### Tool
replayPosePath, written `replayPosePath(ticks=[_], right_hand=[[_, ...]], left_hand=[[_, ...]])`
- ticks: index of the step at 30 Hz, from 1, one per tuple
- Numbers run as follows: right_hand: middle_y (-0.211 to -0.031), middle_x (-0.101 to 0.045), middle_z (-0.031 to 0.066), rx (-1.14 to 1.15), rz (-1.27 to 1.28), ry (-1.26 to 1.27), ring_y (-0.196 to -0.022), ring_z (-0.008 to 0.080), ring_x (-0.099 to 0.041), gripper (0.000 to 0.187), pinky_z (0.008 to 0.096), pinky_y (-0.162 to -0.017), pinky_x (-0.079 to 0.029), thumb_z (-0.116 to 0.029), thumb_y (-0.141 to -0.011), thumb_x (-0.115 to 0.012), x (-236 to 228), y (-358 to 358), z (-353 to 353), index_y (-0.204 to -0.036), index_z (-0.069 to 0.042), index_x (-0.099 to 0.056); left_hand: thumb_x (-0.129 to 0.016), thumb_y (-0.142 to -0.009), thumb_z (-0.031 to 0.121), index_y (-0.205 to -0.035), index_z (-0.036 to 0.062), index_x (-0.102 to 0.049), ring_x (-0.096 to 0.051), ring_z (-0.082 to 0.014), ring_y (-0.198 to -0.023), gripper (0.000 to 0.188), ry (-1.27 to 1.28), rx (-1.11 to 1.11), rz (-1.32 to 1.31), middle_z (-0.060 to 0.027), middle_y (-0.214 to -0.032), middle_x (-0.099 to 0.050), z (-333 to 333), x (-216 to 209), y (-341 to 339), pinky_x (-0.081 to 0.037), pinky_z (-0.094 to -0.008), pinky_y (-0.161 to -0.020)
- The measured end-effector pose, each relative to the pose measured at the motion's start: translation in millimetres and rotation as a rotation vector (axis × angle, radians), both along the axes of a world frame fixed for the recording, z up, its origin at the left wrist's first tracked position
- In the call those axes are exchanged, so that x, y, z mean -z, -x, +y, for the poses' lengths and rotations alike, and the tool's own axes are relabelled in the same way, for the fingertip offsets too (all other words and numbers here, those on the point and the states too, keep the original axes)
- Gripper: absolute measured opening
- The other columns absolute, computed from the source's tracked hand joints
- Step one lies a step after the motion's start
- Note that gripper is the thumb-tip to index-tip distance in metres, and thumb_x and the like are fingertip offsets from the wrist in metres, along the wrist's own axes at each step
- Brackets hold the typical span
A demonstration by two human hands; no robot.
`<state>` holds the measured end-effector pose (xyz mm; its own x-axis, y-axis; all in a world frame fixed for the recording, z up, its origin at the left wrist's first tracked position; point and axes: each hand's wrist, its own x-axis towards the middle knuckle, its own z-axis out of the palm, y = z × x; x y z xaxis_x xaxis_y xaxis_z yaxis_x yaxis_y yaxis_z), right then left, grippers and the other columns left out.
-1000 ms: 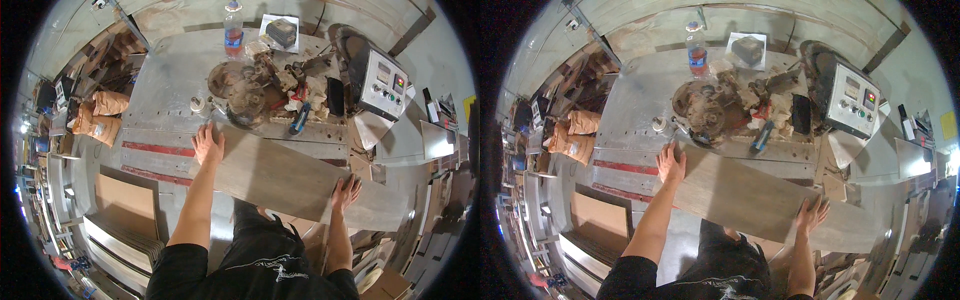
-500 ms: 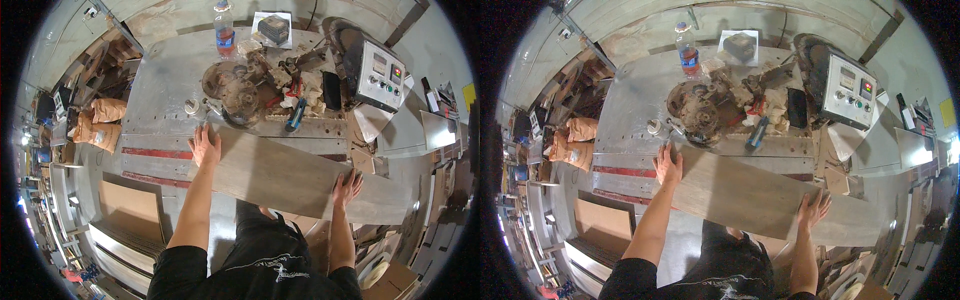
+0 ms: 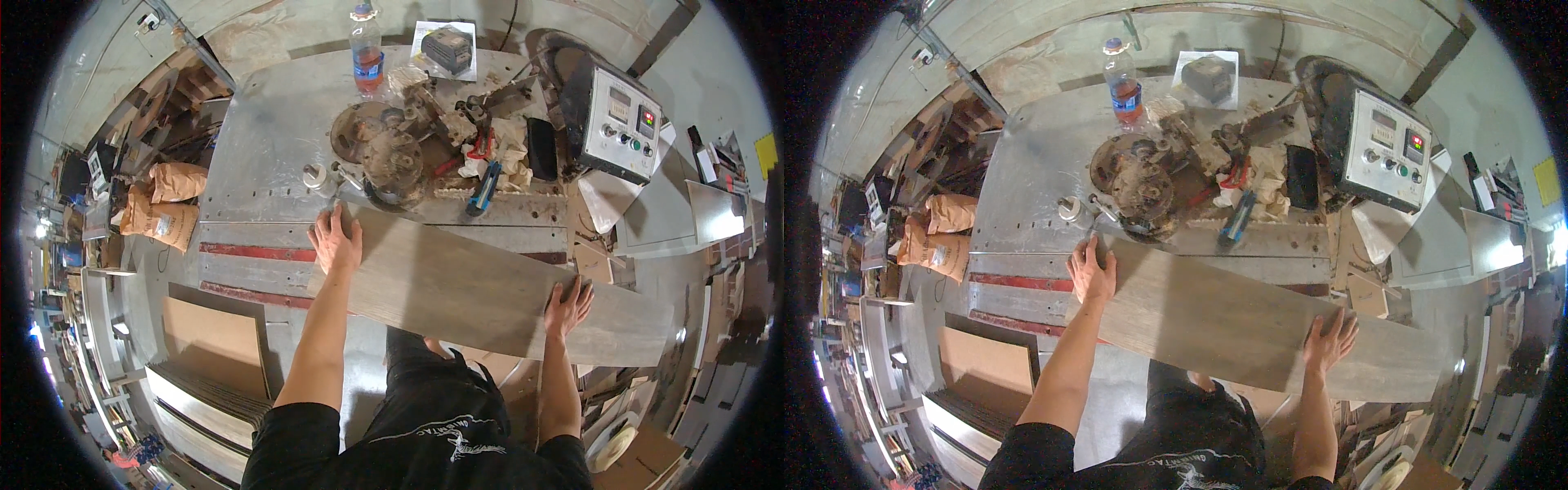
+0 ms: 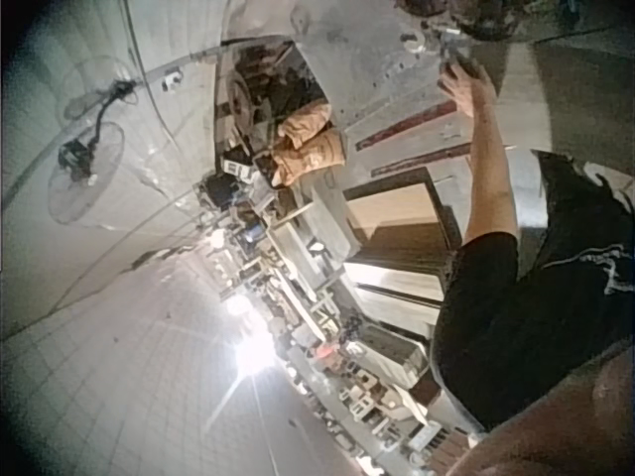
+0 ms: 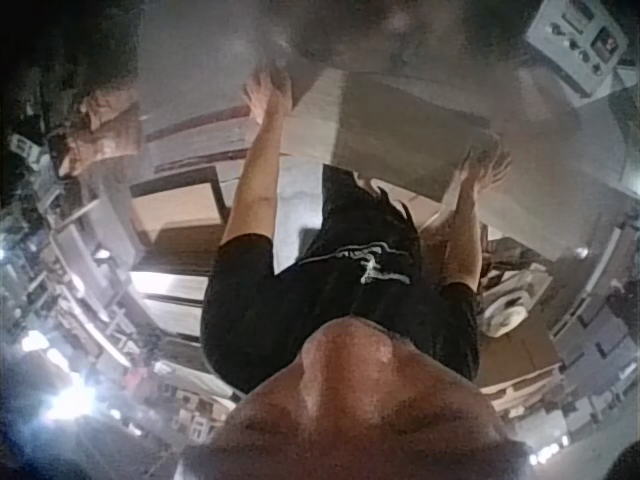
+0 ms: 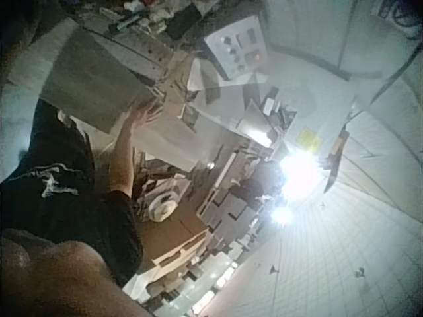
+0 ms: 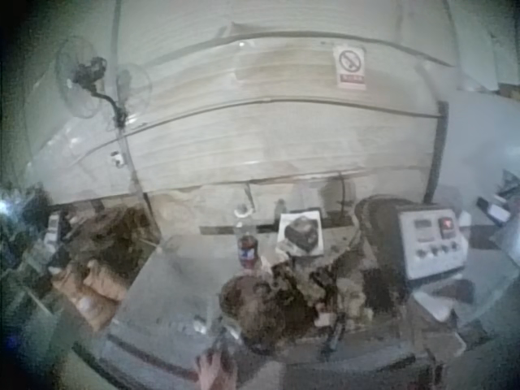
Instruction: The recorder moves wooden panels from a workbench to stacks, then uses a hand tool to scrape or clean the panel edges before processing them further at a machine workstation.
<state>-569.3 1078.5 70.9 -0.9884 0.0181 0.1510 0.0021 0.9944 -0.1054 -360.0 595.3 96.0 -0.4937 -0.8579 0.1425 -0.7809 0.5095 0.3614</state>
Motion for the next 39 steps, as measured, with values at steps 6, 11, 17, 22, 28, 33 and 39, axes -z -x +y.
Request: replayPosePath(ticks=[6, 11, 17, 22, 28, 33, 39], right_hand=[[-0.165, -0.028, 0.0159, -0.007, 0.019, 0.002, -0.154, 0.0359, -0.019, 0.067, 0.0513, -0.124, -0.014, -0.055, -0.099, -0.052, 4.3, 1.2, 3.3, -0.156, -0.021, -0.041], [-0.165, -0.027, 0.0160, -0.003, 0.015, 0.011, -0.154, 0.0363, -0.019, 0.067, 0.0511, -0.124, -0.014, -0.055, -0.098, -0.054, 2.7, 0.9, 3.1, -0.155, -0.021, -0.042], [-0.165, -0.026, 0.0166, -0.003, -0.003, 0.021, -0.154, 0.0365, -0.017, 0.068, 0.0506, -0.125, -0.012, -0.054, -0.099, -0.053, -1.7, 0.4, 0.7, -0.156, -0.019, -0.041], [-0.165, -0.026, 0.0182, -0.008, -0.016, 0.013, -0.154, 0.0372, -0.017, 0.069, 0.0509, -0.125, -0.012, -0.055, -0.099, -0.052, -2.1, 1.0, 1.4, -0.156, -0.018, -0.041], [-0.165, -0.027, 0.0180, -0.014, -0.011, 0.023, -0.154, 0.0372, -0.017, 0.067, 0.0509, -0.125, -0.013, -0.054, -0.100, -0.052, -4.5, -1.2, -0.1, -0.155, -0.018, -0.042], [-0.165, -0.026, 0.0176, -0.016, 0.005, 0.006, -0.154, 0.0367, -0.017, 0.067, 0.0508, -0.125, -0.013, -0.053, -0.100, -0.053, 2.7, 0.7, 4.8, -0.155, -0.018, -0.042], [-0.165, -0.026, 0.0173, -0.004, -0.027, 0.010, -0.155, 0.0355, -0.016, 0.067, 0.0507, -0.125, -0.012, -0.054, -0.099, -0.052, -0.7, 0.0, 3.2, -0.156, -0.020, -0.040]], left_hand=[[-0.061, -0.094, 0.043, -0.149, 0.0183, -0.045, -0.038, -0.0325, -0.143, 0.063, 0.006, 0.001, -0.006, -0.0161, -0.147, -0.045, 0.1, 0.2, 0.3, -0.019, -0.0594, -0.122], [-0.062, -0.094, 0.042, -0.149, 0.0174, -0.045, -0.039, -0.0319, -0.141, 0.063, 0.015, 0.004, -0.007, -0.0149, -0.145, -0.046, 0.0, -0.2, -0.1, -0.019, -0.0594, -0.122], [-0.063, -0.093, 0.042, -0.151, 0.0183, -0.043, -0.040, -0.0308, -0.141, 0.065, 0.009, -0.001, -0.012, -0.0132, -0.143, -0.047, 0.4, -0.8, -0.5, -0.018, -0.0591, -0.122], [-0.064, -0.092, 0.041, -0.152, 0.0192, -0.040, -0.040, -0.0310, -0.140, 0.068, -0.006, 0.007, -0.033, -0.0126, -0.144, -0.045, 0.3, -2.6, -0.6, -0.016, -0.0590, -0.123], [-0.064, -0.092, 0.041, -0.152, 0.0193, -0.040, -0.040, -0.0314, -0.140, 0.068, 0.006, 0.005, -0.036, -0.0127, -0.144, -0.046, -0.7, 2.6, -2.4, -0.015, -0.0592, -0.123], [-0.064, -0.092, 0.041, -0.151, 0.0199, -0.041, -0.041, -0.0312, -0.139, 0.067, 0.008, -0.006, -0.031, -0.0126, -0.143, -0.047, 1.5, 0.5, -0.5, -0.014, -0.0614, -0.123], [-0.065, -0.092, 0.040, -0.152, 0.0214, -0.041, -0.042, -0.0300, -0.138, 0.067, 0.014, -0.017, -0.028, -0.0105, -0.143, -0.047, 2.8, -1.6, -1.2, -0.012, -0.0643, -0.122]])
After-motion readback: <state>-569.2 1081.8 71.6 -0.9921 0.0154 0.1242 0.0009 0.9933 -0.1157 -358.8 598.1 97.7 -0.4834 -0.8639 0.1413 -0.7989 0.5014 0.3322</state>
